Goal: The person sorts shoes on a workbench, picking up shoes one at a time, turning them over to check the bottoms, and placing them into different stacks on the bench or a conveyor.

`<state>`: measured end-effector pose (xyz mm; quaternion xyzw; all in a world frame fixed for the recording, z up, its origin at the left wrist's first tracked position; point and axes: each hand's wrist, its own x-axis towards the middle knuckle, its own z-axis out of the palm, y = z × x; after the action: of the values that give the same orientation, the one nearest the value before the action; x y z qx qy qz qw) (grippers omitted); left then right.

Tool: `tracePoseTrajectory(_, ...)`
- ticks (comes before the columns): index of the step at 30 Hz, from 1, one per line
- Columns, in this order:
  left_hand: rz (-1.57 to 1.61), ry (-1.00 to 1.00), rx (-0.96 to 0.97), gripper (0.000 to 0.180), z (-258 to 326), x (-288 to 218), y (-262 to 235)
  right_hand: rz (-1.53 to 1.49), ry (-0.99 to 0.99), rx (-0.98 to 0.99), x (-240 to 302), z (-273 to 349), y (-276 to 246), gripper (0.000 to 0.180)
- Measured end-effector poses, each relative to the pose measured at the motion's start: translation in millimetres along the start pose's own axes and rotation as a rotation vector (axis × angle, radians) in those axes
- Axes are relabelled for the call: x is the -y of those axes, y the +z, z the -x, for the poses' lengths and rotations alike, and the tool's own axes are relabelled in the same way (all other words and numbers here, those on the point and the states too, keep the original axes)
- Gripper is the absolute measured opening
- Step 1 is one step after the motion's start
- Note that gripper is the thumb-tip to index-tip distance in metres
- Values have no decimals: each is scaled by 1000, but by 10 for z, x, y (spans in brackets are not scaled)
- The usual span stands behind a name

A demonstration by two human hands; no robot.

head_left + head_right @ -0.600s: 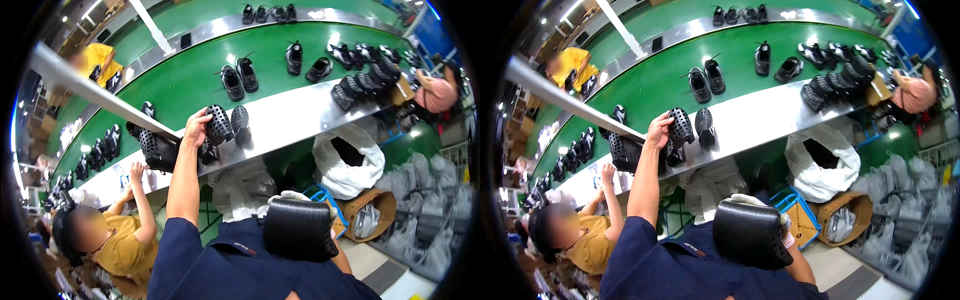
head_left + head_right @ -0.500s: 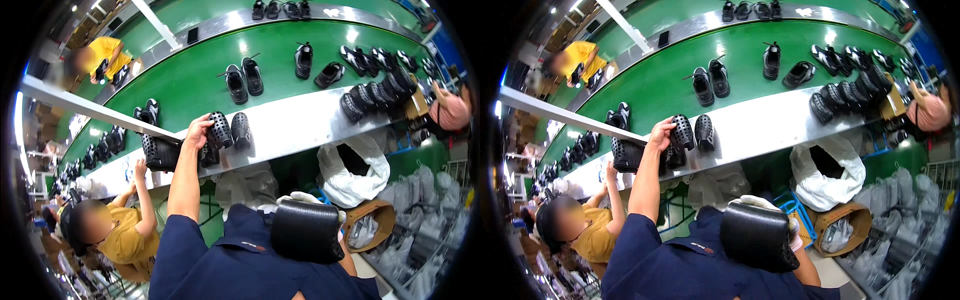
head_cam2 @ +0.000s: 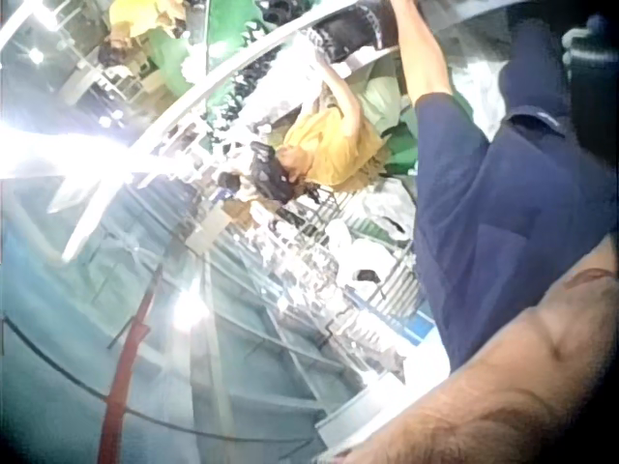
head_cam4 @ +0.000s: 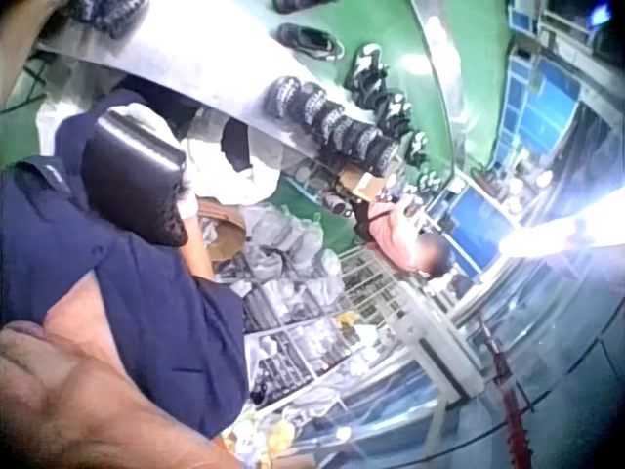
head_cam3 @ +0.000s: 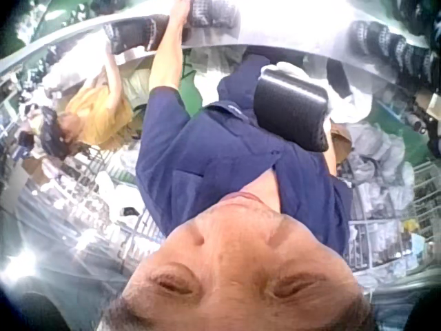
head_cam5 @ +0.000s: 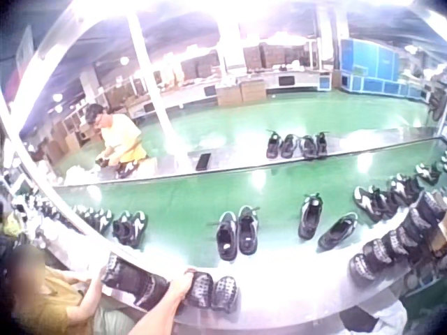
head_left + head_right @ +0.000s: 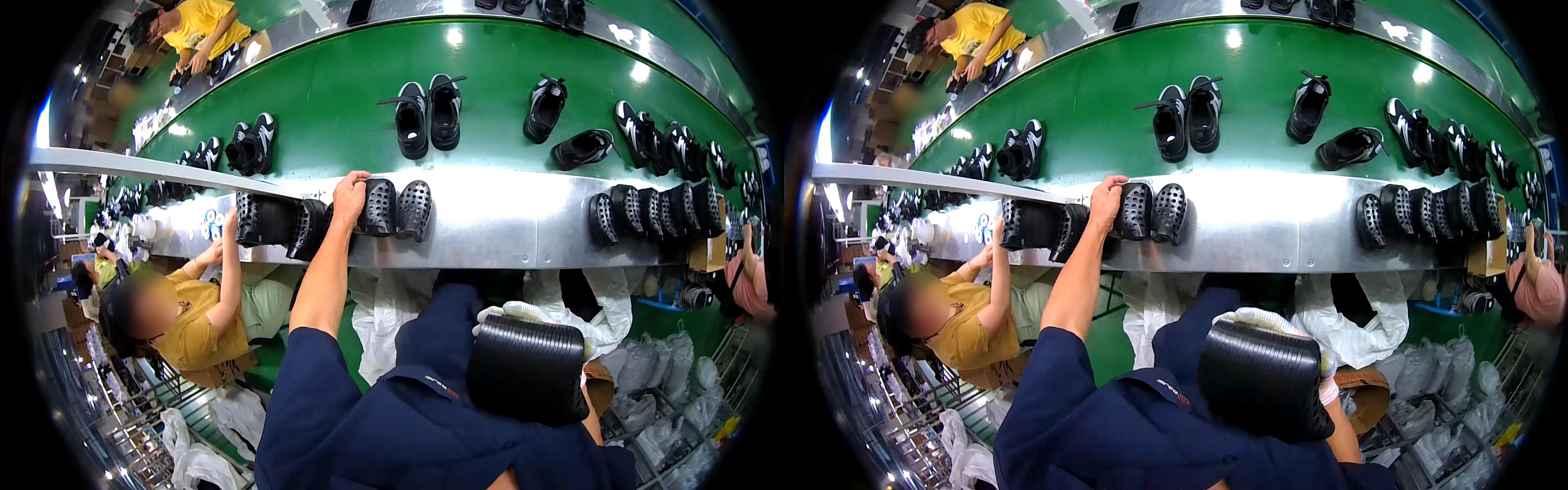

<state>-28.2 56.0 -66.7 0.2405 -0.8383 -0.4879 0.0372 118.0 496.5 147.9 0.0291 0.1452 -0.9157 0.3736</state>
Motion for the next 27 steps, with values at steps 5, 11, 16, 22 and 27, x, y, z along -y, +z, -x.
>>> tracePoseTrajectory(5,-493,169,52,55,215,-422,-123,21,37,-11,180,-295,28,111)
tracePoseTrajectory(11,-561,215,225,65,457,-595,-95,48,60,-44,334,-766,55,113)
tracePoseTrajectory(16,-273,224,193,45,344,-157,-77,75,95,-51,454,-1069,119,114)
tracePoseTrajectory(22,533,-295,332,38,257,19,82,102,129,-43,620,-1329,143,116)
tracePoseTrajectory(27,-44,8,170,33,276,-90,82,116,157,-33,775,-1383,141,117)
